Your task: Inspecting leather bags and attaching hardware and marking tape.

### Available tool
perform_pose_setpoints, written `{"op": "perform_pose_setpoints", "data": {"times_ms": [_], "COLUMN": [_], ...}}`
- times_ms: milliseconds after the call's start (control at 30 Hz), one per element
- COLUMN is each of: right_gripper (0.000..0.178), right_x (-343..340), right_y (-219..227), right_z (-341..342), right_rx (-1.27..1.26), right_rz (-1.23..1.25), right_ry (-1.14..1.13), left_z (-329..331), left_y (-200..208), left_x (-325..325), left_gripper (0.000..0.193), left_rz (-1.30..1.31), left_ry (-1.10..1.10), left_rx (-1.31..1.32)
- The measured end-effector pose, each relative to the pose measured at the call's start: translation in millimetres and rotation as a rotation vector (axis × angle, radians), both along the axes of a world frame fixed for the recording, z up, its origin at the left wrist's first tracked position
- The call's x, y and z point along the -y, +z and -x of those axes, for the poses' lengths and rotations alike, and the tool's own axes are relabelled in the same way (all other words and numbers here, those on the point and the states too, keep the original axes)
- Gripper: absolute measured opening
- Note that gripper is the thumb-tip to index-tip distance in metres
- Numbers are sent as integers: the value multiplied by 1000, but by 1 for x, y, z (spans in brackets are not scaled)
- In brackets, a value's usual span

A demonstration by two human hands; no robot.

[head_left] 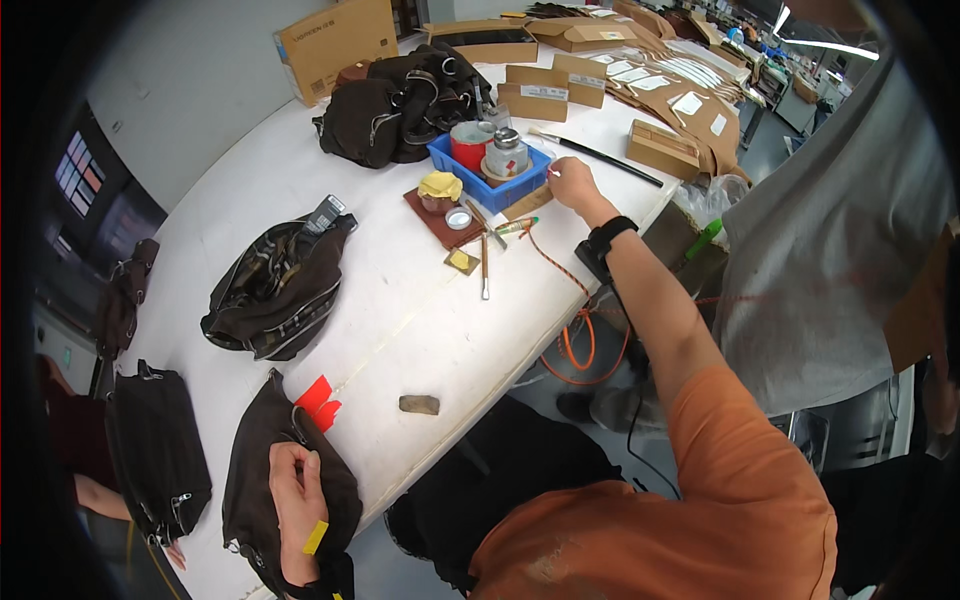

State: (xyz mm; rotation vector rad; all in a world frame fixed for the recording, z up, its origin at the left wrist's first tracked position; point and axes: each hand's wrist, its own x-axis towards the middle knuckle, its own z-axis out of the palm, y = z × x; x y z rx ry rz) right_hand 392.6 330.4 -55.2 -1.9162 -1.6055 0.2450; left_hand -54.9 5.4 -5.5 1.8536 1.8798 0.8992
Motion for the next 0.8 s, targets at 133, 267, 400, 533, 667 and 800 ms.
{"op": "perform_pose_setpoints", "data": {"times_ms": [133,267,400,533,667,800], "right_gripper": [30,27,30,16,5,14], "right_x": [-30,-32,-31,-30,-20,7], "right_y": [-23,-33,-31,-24,-22,-19], "right_z": [-17,-20,-18,-29,-50,-32], "right_rx": [135,234,180,-294,-1570,-1899], "right_rz": [108,49,126,237,301,391], "right_ry": [-21,34,-18,-94,51,193], "left_z": [4,8,14,19,11,18], "left_y": [-8,-11,-17,-21,-18,-30], "left_x": [1,1,2,2,-1,1], "left_gripper": [9,9,9,8,7,6], "left_rz": [-42,-35,-42,16,72,23], "left_ry": [-15,-5,-8,24,59,66], "left_rx": [54,86,104,163,314,324]}}
